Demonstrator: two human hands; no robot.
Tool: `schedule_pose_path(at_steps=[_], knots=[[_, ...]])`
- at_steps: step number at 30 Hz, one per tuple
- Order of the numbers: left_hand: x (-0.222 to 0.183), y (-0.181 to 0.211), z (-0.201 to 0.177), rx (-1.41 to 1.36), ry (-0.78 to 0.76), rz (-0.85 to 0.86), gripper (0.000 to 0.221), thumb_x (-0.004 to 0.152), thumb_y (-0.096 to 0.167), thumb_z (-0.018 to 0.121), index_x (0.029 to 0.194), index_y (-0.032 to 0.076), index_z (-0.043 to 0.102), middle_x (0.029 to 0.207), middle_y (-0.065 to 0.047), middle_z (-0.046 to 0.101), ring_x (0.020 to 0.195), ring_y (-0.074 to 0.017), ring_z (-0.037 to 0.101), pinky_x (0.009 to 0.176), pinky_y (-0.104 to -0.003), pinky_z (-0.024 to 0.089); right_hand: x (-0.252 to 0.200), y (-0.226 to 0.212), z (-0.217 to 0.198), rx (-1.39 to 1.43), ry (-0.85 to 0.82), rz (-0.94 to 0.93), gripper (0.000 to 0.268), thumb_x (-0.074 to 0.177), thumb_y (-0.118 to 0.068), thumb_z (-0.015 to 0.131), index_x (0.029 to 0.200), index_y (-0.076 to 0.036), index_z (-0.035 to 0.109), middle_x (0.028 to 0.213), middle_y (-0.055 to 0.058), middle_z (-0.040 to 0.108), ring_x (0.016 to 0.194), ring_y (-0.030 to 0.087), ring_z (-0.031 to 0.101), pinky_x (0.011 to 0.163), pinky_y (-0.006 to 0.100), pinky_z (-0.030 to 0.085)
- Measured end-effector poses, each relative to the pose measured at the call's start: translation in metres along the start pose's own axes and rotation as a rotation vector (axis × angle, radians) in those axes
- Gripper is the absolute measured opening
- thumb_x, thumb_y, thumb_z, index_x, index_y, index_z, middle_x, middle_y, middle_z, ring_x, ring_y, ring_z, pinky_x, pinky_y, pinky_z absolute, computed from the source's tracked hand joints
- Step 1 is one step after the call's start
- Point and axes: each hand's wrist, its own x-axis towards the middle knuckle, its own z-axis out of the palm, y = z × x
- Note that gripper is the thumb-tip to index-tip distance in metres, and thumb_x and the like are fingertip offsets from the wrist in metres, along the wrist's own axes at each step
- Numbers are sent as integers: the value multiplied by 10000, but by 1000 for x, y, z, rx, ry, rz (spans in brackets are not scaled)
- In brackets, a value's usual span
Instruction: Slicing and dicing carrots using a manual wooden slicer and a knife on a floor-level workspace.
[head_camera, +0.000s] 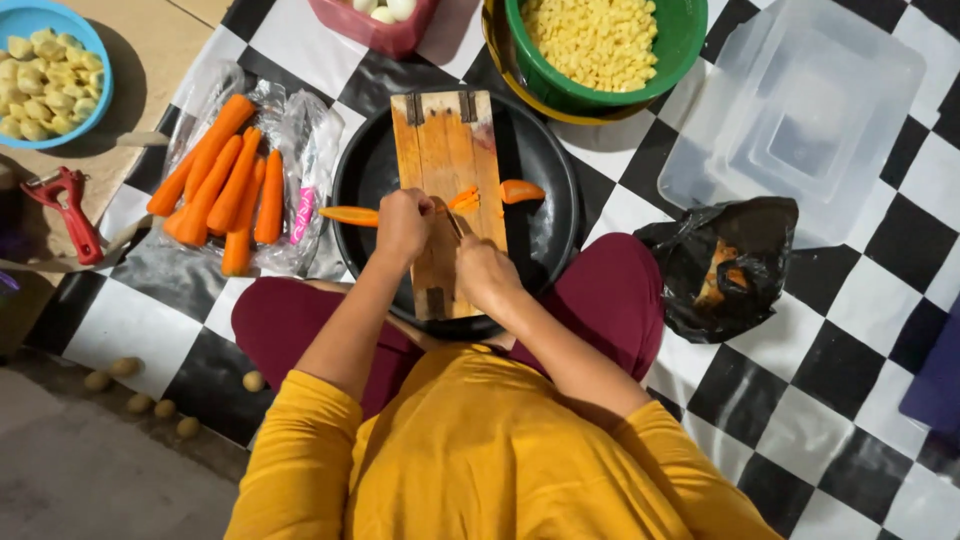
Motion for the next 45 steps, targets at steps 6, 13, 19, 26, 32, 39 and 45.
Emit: schedule_pose_path(at_steps=[6, 13, 19, 26, 32, 39, 45], knots=[[-5, 8, -6, 1, 10, -31, 70, 823, 3, 744, 889, 24, 749, 870, -169, 743, 917, -372, 739, 755, -455, 621, 41, 2, 32, 125, -44, 212, 646, 1006, -451, 106, 1270, -100, 580, 1354, 192, 641, 1330, 408, 549, 1125, 534, 399], [18, 2, 21, 191, -7, 0, 95, 833, 79, 707, 806, 160, 747, 819, -128, 729, 854, -391, 738, 720, -500, 619, -39, 66, 61, -386, 217, -227, 283, 1007, -207, 463, 1031, -5, 660, 894, 142, 737, 871, 337, 737, 836, 397, 591], [35, 111, 63, 584, 134, 601, 265, 933, 80, 513, 990, 120, 769, 925, -113, 688, 829, -367, 723, 708, -562, 577, 2, 138, 146, -398, 344, -322, 204, 838, -230, 591, 872, -39, 653, 692, 122, 701, 648, 357, 738, 488, 463, 553], [90, 99, 196, 880, -415, 411, 281, 909, 33, 568, 1137, 70, 728, 1222, -115, 680, 1206, -377, 579, 1106, -690, 156, 13, 123, 96, -1427, 441, -811, 405, 973, -196, 517, 1308, 9, 617, 1337, 192, 616, 1186, 344, 581, 1082, 449, 391], [73, 127, 26, 131, -298, 281, 235, 868, 205, 663, 1015, 57, 773, 954, -183, 754, 1012, -413, 718, 866, -523, 541, 68, 75, 93, -388, 45, -378, 424, 889, -269, 587, 1245, -39, 603, 1083, 110, 658, 1076, 324, 689, 707, 467, 620], [44, 71, -80, 20, 111, 276, 247, 816, 141, 788, 1062, 125, 780, 918, -84, 698, 782, -282, 752, 687, -381, 600, 68, 73, 25, 109, -58, 55, 405, 945, -390, 342, 1000, -94, 613, 839, 149, 767, 1005, 357, 740, 878, 551, 576], [-7, 68, -87, -22, 256, 306, 187, 933, 38, 716, 1110, 48, 775, 1005, -151, 698, 814, -328, 736, 690, -370, 607, 29, 86, 29, -413, 31, -311, 284, 956, -202, 444, 939, -34, 672, 833, 216, 753, 853, 410, 760, 730, 515, 620]])
